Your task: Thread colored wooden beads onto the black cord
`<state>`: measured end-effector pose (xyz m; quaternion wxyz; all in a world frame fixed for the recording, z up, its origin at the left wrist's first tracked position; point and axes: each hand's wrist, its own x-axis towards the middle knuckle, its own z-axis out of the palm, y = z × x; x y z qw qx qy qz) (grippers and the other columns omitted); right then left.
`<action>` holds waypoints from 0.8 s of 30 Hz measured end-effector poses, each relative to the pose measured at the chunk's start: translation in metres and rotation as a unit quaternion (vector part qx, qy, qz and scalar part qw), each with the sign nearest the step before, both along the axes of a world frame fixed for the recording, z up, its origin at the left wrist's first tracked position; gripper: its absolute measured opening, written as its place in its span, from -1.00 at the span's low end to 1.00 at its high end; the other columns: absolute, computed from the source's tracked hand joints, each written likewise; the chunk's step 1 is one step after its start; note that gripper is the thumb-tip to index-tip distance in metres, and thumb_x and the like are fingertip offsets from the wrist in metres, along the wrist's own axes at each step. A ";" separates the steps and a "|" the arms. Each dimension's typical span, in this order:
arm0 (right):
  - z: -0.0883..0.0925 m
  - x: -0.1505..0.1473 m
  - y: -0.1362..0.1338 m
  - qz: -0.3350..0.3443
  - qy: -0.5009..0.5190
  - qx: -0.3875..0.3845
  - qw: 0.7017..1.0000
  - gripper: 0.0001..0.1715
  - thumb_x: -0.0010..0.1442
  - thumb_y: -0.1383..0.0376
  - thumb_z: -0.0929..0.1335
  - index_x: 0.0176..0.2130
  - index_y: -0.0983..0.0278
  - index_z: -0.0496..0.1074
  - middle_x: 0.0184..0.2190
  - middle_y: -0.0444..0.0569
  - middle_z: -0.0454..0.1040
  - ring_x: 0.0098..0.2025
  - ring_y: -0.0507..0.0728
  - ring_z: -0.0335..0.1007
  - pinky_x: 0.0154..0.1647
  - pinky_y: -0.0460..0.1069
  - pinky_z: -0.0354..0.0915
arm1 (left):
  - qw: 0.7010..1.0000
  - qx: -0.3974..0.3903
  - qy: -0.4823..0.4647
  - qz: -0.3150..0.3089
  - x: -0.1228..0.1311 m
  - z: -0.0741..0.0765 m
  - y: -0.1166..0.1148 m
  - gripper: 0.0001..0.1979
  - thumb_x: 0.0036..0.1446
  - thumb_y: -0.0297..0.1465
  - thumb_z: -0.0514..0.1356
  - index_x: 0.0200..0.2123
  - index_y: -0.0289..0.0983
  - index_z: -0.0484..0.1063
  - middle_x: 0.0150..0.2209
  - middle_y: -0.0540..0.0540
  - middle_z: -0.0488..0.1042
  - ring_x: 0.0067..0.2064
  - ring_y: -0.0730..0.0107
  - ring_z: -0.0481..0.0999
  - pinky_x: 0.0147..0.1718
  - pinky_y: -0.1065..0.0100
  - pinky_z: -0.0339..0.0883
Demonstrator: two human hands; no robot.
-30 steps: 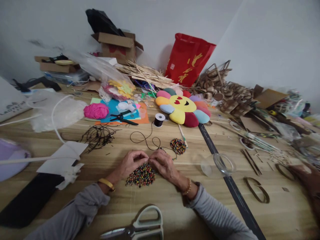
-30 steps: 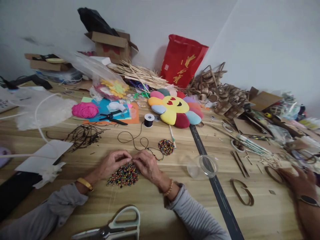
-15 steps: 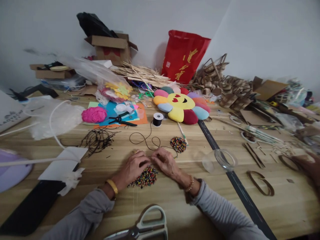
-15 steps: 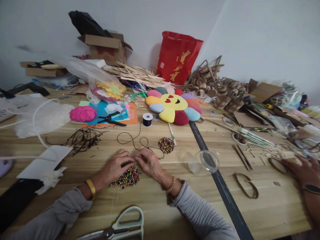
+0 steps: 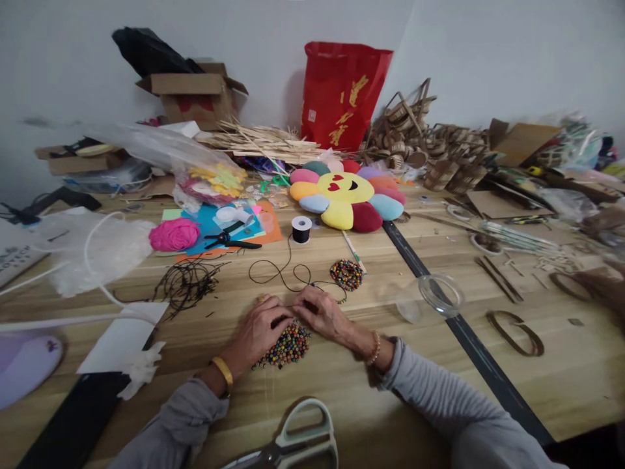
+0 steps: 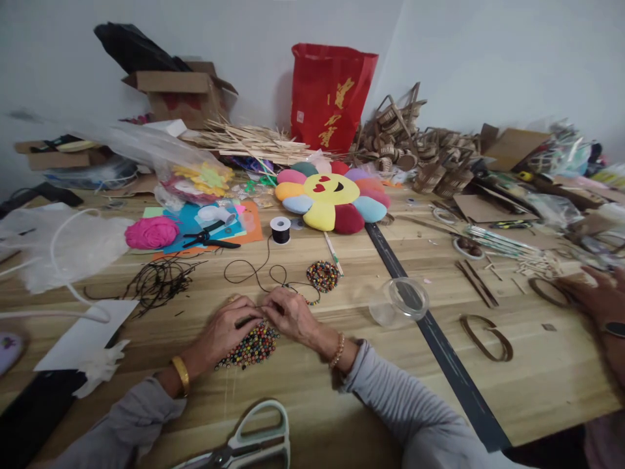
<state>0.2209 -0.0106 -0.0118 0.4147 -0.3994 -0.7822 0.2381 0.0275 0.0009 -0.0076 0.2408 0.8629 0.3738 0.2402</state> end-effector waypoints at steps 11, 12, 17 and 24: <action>-0.001 0.000 0.000 0.007 0.003 0.004 1.000 -0.82 0.32 0.32 0.30 -0.35 0.28 0.40 -0.42 -0.07 0.43 -0.38 0.06 0.34 -0.35 -0.08 0.26 | 1.000 0.001 0.006 0.003 0.001 0.000 0.000 -0.90 0.18 -0.49 0.22 -0.34 -0.26 0.56 -0.32 -0.09 0.49 -0.21 0.25 0.44 -0.16 0.23 0.31; -0.001 0.000 -0.001 0.009 0.001 0.004 1.000 -0.82 0.32 0.32 0.30 -0.35 0.28 0.40 -0.42 -0.07 0.43 -0.38 0.06 0.34 -0.36 -0.08 0.26 | 1.000 0.003 0.005 0.006 0.002 0.000 0.000 -0.90 0.17 -0.49 0.23 -0.35 -0.26 0.55 -0.33 -0.09 0.49 -0.21 0.25 0.44 -0.16 0.23 0.30; 0.002 0.000 -0.006 0.023 0.006 0.011 1.000 -0.83 0.32 0.34 0.29 -0.35 0.27 0.39 -0.43 -0.06 0.43 -0.41 0.05 0.35 -0.39 -0.08 0.26 | 1.000 0.019 0.005 0.013 0.003 0.000 -0.003 -0.89 0.16 -0.52 0.22 -0.40 -0.27 0.51 -0.36 -0.08 0.46 -0.24 0.26 0.42 -0.19 0.24 0.30; -0.001 0.001 -0.012 0.036 0.008 0.022 0.999 -0.84 0.32 0.35 0.29 -0.34 0.27 0.37 -0.46 -0.07 0.41 -0.43 0.05 0.32 -0.42 -0.08 0.24 | 1.000 0.014 -0.007 0.023 0.003 0.001 -0.005 -0.89 0.15 -0.53 0.21 -0.41 -0.26 0.49 -0.36 -0.08 0.48 -0.22 0.24 0.42 -0.18 0.23 0.30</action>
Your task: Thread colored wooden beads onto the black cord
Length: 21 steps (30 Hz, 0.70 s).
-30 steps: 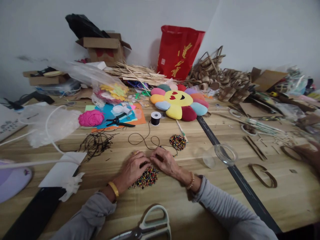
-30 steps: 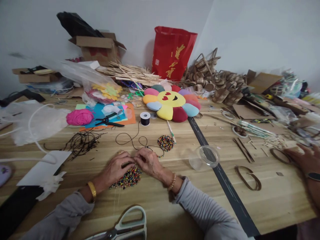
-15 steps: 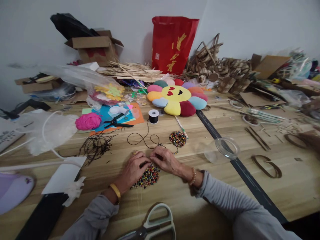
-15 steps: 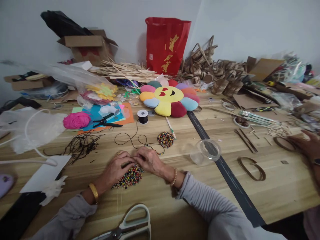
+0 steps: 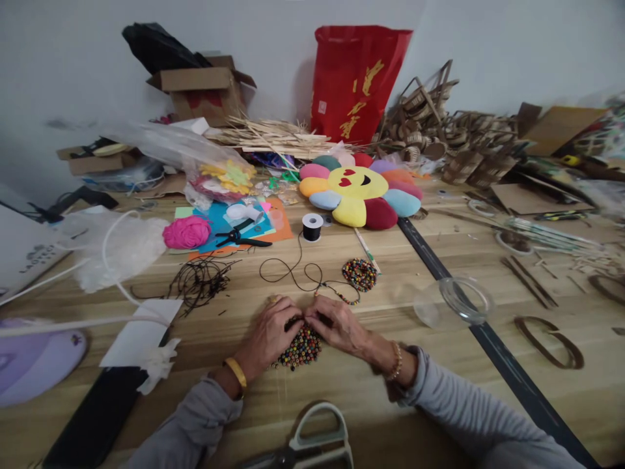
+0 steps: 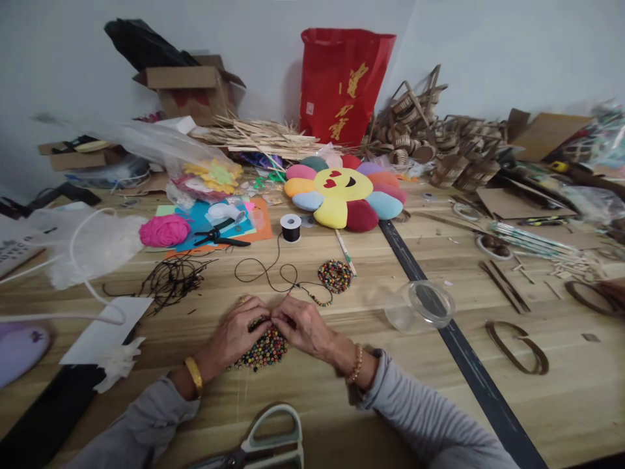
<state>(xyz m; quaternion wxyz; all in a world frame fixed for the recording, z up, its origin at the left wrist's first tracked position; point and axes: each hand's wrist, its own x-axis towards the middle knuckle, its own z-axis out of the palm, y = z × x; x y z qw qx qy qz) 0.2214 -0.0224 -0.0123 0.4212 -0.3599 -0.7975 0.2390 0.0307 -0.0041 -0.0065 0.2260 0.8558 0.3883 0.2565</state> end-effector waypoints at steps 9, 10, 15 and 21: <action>0.003 0.002 -0.006 -0.011 -0.005 0.010 1.000 -0.80 0.36 0.33 0.26 -0.34 0.25 0.36 -0.46 -0.07 0.40 -0.43 0.06 0.30 -0.42 -0.06 0.24 | 0.982 -0.076 -0.165 0.052 -0.004 0.008 -0.003 -0.89 0.11 -0.50 0.21 -0.45 -0.26 0.50 -0.42 -0.10 0.53 -0.31 0.27 0.49 -0.24 0.27 0.37; 0.003 0.003 -0.006 -0.011 -0.006 0.014 1.000 -0.79 0.37 0.33 0.26 -0.34 0.25 0.36 -0.46 -0.06 0.39 -0.42 0.06 0.30 -0.41 -0.06 0.24 | 0.978 -0.094 -0.177 0.058 -0.005 0.009 -0.004 -0.90 0.11 -0.48 0.22 -0.45 -0.26 0.50 -0.42 -0.10 0.54 -0.31 0.27 0.50 -0.25 0.28 0.37; 0.001 0.004 -0.005 -0.008 -0.013 0.025 1.000 -0.82 0.37 0.36 0.25 -0.31 0.25 0.36 -0.42 -0.03 0.41 -0.37 0.09 0.32 -0.36 -0.03 0.28 | 0.951 -0.204 -0.214 0.093 -0.010 0.007 -0.005 -0.91 0.07 -0.39 0.25 -0.44 -0.28 0.51 -0.42 -0.10 0.55 -0.32 0.29 0.52 -0.29 0.34 0.39; 0.001 0.001 -0.004 -0.001 -0.027 0.048 0.998 -0.87 0.37 0.35 0.26 -0.24 0.26 0.39 -0.40 -0.02 0.44 -0.35 0.10 0.34 -0.33 -0.03 0.29 | 0.926 -0.270 -0.243 0.108 -0.010 -0.002 0.003 -0.88 -0.01 -0.36 0.30 -0.45 -0.30 0.53 -0.44 -0.09 0.56 -0.36 0.32 0.51 -0.32 0.36 0.38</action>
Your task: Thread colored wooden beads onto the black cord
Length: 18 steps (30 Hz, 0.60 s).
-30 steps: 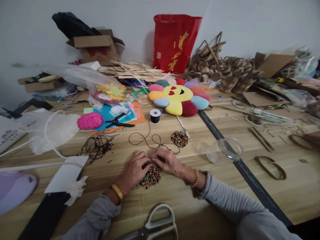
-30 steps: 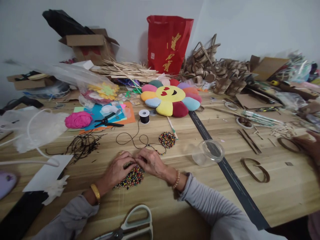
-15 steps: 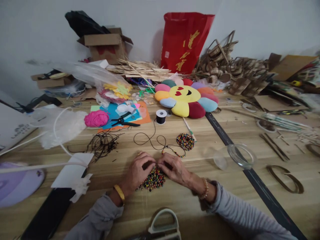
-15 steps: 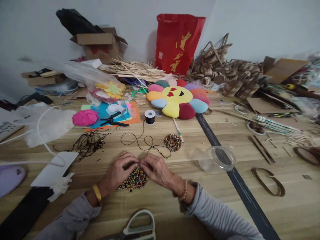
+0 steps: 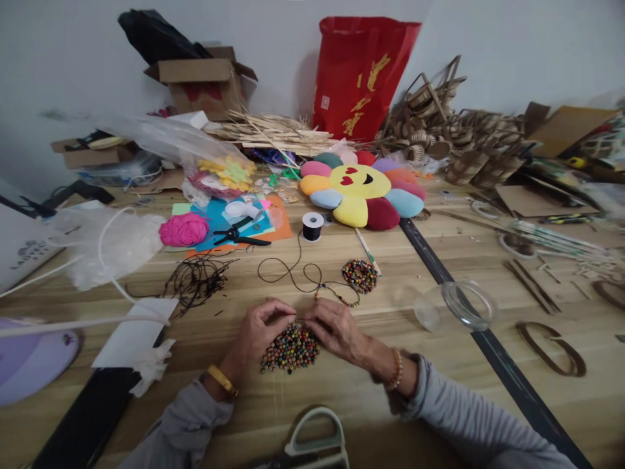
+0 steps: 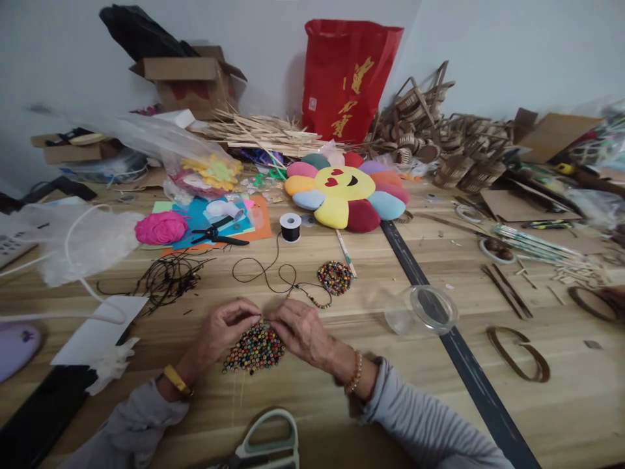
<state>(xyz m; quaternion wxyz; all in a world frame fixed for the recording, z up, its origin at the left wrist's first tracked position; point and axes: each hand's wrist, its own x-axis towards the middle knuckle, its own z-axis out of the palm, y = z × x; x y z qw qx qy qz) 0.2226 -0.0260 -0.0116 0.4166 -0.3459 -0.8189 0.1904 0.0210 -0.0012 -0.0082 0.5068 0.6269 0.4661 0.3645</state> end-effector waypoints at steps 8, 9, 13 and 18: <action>0.003 -0.001 -0.001 0.002 0.003 0.005 1.000 -0.83 0.38 0.35 0.24 -0.29 0.26 0.34 -0.43 -0.04 0.41 -0.38 0.08 0.30 -0.35 -0.04 0.26 | 0.999 -0.015 -0.046 -0.025 0.000 -0.001 0.001 -0.90 -0.03 -0.39 0.32 -0.42 -0.32 0.55 -0.42 -0.10 0.58 -0.34 0.33 0.54 -0.30 0.37 0.41; 0.004 -0.001 -0.001 0.001 0.006 0.006 1.000 -0.83 0.38 0.35 0.24 -0.29 0.26 0.34 -0.43 -0.04 0.41 -0.38 0.08 0.30 -0.35 -0.04 0.26 | 0.998 -0.015 -0.048 -0.024 0.000 -0.001 0.001 -0.90 -0.03 -0.39 0.32 -0.42 -0.32 0.55 -0.42 -0.10 0.58 -0.34 0.33 0.54 -0.30 0.37 0.41; 0.003 0.000 -0.002 -0.005 0.005 0.010 1.000 -0.84 0.37 0.36 0.23 -0.28 0.26 0.32 -0.43 -0.04 0.39 -0.38 0.09 0.27 -0.34 -0.04 0.24 | 0.998 -0.029 -0.055 -0.028 -0.001 0.000 0.002 -0.90 -0.06 -0.41 0.34 -0.43 -0.32 0.56 -0.42 -0.11 0.60 -0.34 0.33 0.55 -0.31 0.39 0.42; -0.001 0.000 -0.001 -0.004 0.000 0.021 1.000 -0.84 0.37 0.36 0.23 -0.29 0.26 0.32 -0.42 -0.04 0.39 -0.38 0.09 0.27 -0.34 -0.03 0.23 | 0.996 -0.038 -0.064 -0.041 -0.002 0.002 0.002 -0.90 -0.09 -0.42 0.36 -0.44 -0.33 0.56 -0.43 -0.11 0.60 -0.36 0.34 0.56 -0.31 0.40 0.42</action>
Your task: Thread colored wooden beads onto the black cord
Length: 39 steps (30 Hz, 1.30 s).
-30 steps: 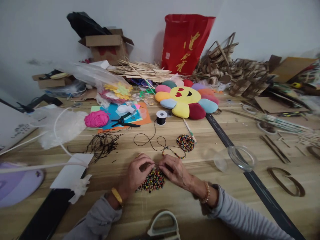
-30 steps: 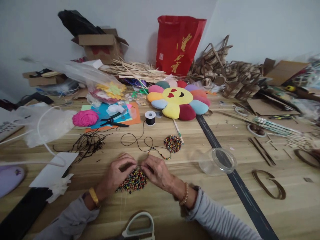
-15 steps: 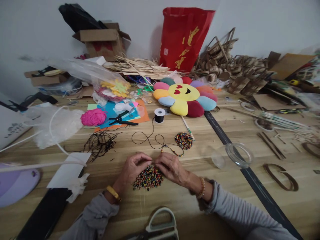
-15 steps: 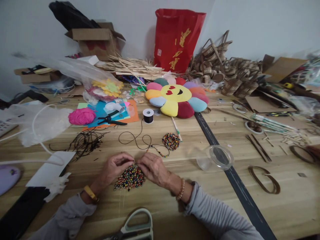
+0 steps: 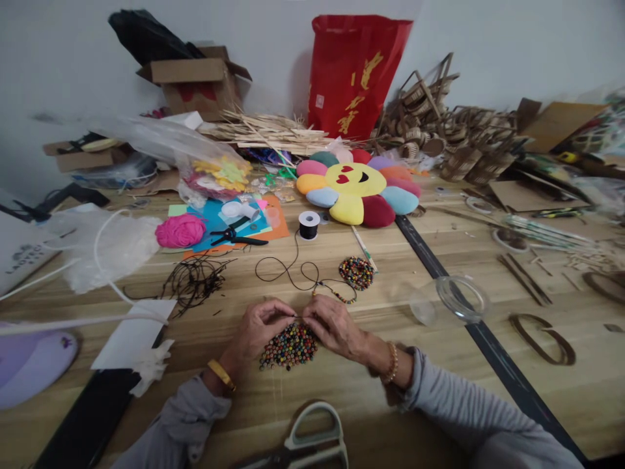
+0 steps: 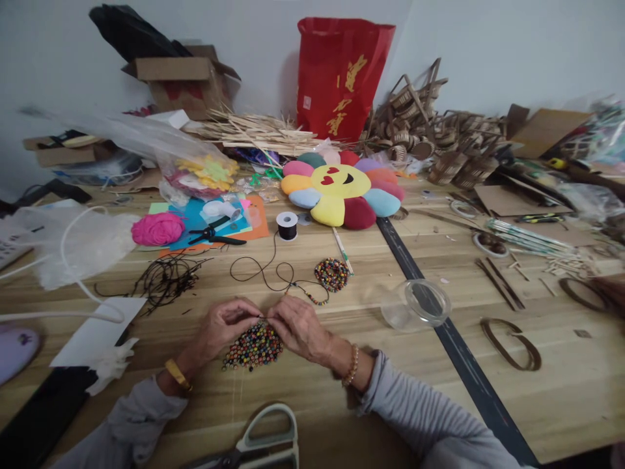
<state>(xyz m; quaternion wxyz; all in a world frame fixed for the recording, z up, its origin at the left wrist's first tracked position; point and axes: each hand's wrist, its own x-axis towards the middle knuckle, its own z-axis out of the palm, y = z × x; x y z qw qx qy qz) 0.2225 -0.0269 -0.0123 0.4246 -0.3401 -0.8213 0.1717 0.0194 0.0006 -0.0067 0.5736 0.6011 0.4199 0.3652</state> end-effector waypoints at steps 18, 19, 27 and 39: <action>-0.004 0.001 0.002 -0.003 -0.005 0.002 1.000 -0.88 0.36 0.37 0.24 -0.27 0.26 0.32 -0.41 -0.03 0.42 -0.36 0.11 0.28 -0.31 -0.02 0.23 | 0.997 0.065 -0.024 -0.025 -0.002 -0.004 0.002 -0.93 -0.02 -0.43 0.36 -0.42 -0.32 0.59 -0.40 -0.10 0.56 -0.32 0.34 0.54 -0.29 0.39 0.39; -0.005 0.001 0.002 -0.003 -0.006 0.003 1.000 -0.88 0.36 0.37 0.24 -0.27 0.26 0.32 -0.41 -0.03 0.42 -0.36 0.11 0.28 -0.31 -0.02 0.24 | 0.997 0.067 -0.023 -0.026 -0.002 -0.005 0.002 -0.93 -0.01 -0.43 0.36 -0.41 -0.32 0.59 -0.40 -0.11 0.56 -0.32 0.34 0.54 -0.29 0.39 0.39; -0.005 0.001 0.001 -0.002 -0.015 0.002 1.000 -0.86 0.36 0.36 0.24 -0.27 0.25 0.33 -0.40 -0.02 0.43 -0.35 0.11 0.30 -0.30 -0.02 0.26 | 0.997 0.072 -0.017 -0.030 -0.001 -0.006 0.001 -0.95 0.01 -0.46 0.33 -0.39 -0.30 0.61 -0.38 -0.10 0.56 -0.30 0.34 0.54 -0.27 0.39 0.39; -0.003 0.001 0.001 -0.003 -0.019 0.006 1.000 -0.85 0.37 0.36 0.24 -0.28 0.27 0.34 -0.41 -0.02 0.43 -0.35 0.10 0.30 -0.30 -0.02 0.25 | 0.996 0.079 0.004 -0.043 -0.002 -0.001 0.002 -0.93 0.01 -0.44 0.33 -0.40 -0.32 0.61 -0.39 -0.13 0.56 -0.30 0.31 0.54 -0.27 0.36 0.39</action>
